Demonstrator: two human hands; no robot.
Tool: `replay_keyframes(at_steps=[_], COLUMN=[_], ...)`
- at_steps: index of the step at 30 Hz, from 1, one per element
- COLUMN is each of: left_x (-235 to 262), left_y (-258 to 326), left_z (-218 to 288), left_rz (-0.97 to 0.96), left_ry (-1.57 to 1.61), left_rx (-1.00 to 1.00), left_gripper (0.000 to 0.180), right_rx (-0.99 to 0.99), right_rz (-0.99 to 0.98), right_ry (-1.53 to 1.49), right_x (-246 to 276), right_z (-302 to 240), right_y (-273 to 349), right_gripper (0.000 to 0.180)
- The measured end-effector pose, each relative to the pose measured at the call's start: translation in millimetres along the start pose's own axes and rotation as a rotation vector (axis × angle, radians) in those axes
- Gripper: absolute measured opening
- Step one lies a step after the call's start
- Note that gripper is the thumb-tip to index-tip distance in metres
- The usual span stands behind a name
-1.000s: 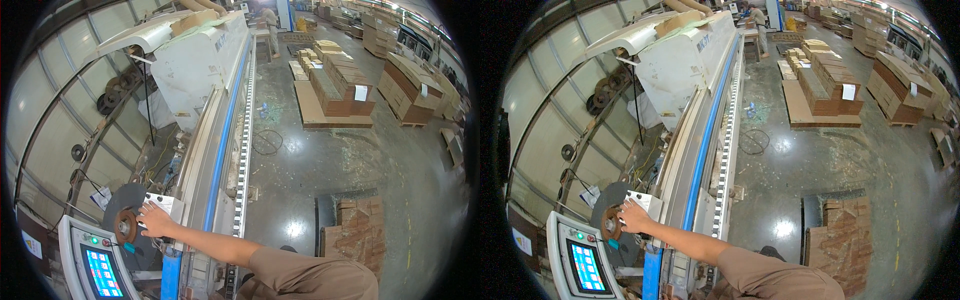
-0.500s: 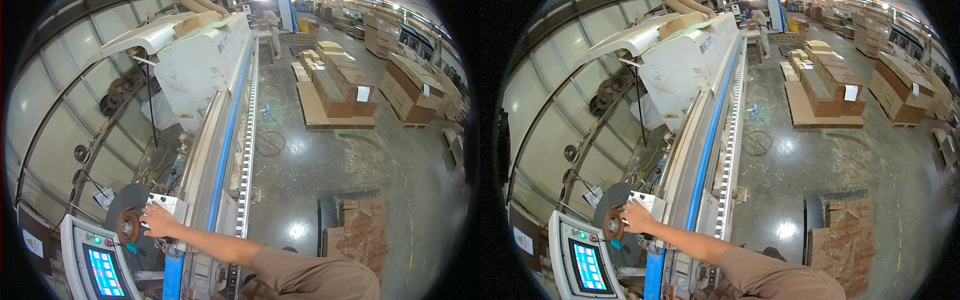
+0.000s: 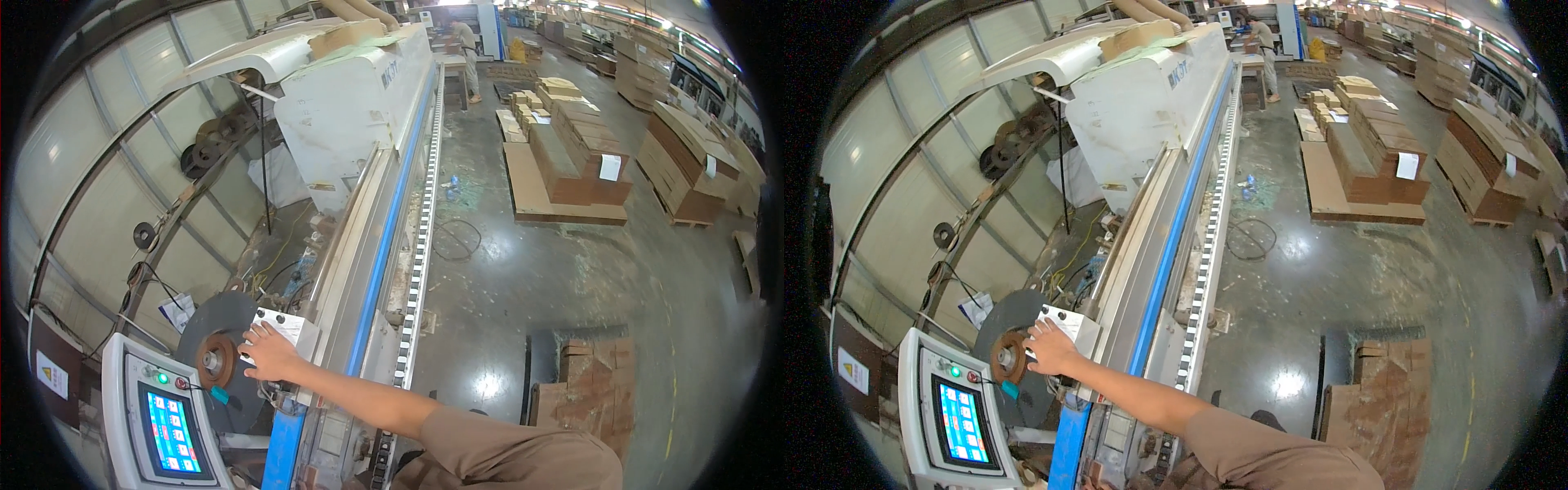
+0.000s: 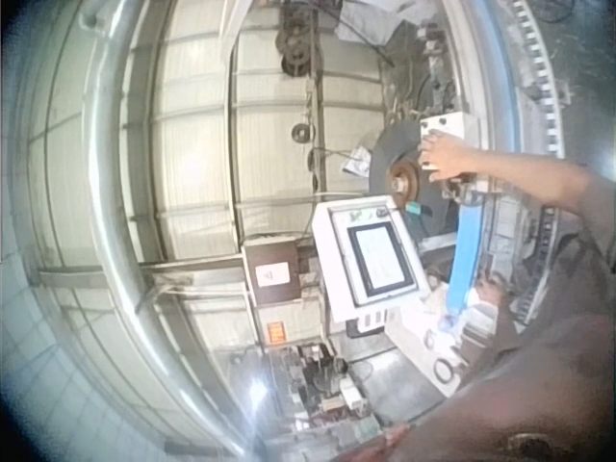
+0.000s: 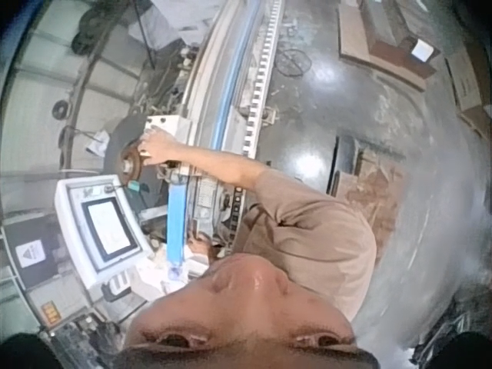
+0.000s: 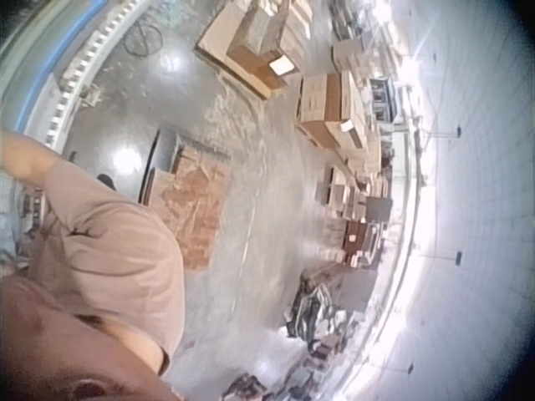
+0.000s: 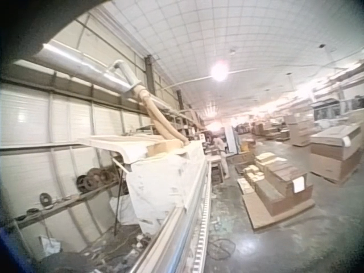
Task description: Operating an industrial edge banding machine, processing wooden boards, and replacing a roll of edge banding tape.
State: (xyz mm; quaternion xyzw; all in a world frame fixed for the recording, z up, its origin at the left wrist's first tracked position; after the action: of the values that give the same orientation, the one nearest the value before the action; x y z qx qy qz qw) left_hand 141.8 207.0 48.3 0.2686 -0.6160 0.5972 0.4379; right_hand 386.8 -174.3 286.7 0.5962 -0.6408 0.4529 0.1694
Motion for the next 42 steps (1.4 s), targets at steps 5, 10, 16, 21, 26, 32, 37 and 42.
replay_keyframes(at_steps=[5, 10, 16, 21, 26, 32, 37, 42], left_x=[14, -10, -9, -9, -16, -16, -16, -19], left_y=[-7, 4, -2, -2, 3, 4, 5, 8], left_z=[11, -14, -3, -2, -8, -10, -13, -18], left_rz=[-0.059, -0.038, 0.114, 0.127, 0.183, 0.088, 0.104, 0.114], left_ry=[0.013, -0.031, -0.037, -0.098, -0.127, -0.109, -0.097, -0.117], left_rx=[0.047, 0.052, -0.040, -0.023, -0.020, 0.051, 0.019, -0.022], left_gripper=[0.041, 0.041, 0.038, 0.037, 0.038, 0.042, 0.042, 0.042], right_rx=[0.003, 0.026, 0.014, 0.016, 0.021, 0.025, 0.024, 0.016], right_rz=[0.006, 0.040, 0.021, 0.024, 0.016, 0.024, 0.053, 0.034], right_ry=[-0.001, 0.002, 0.001, -0.001, 0.006, 0.006, -0.010, -0.002], right_x=[-1, 1, 5, 4, 3, 0, -2, 0], right_z=[1, -2, -1, -1, -1, 1, 2, -1], right_y=[0, 0, 3, 2, 0, 0, -1, -1], right_gripper=[0.063, 0.061, 0.062, 0.063, 0.063, 0.063, 0.064, 0.063])
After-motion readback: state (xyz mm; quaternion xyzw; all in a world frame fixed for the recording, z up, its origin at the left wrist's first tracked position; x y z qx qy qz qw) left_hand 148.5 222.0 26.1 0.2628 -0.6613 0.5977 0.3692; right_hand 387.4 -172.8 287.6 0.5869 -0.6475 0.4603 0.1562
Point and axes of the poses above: each hand's wrist, its own y-axis away from the middle knuckle, its own x-axis out of the back of the hand, z = x × y, the point moved 2 cm from there along -y, towards the middle knuckle, and after that the axes turned 2 degrees about -z, right-handed, at the moved point
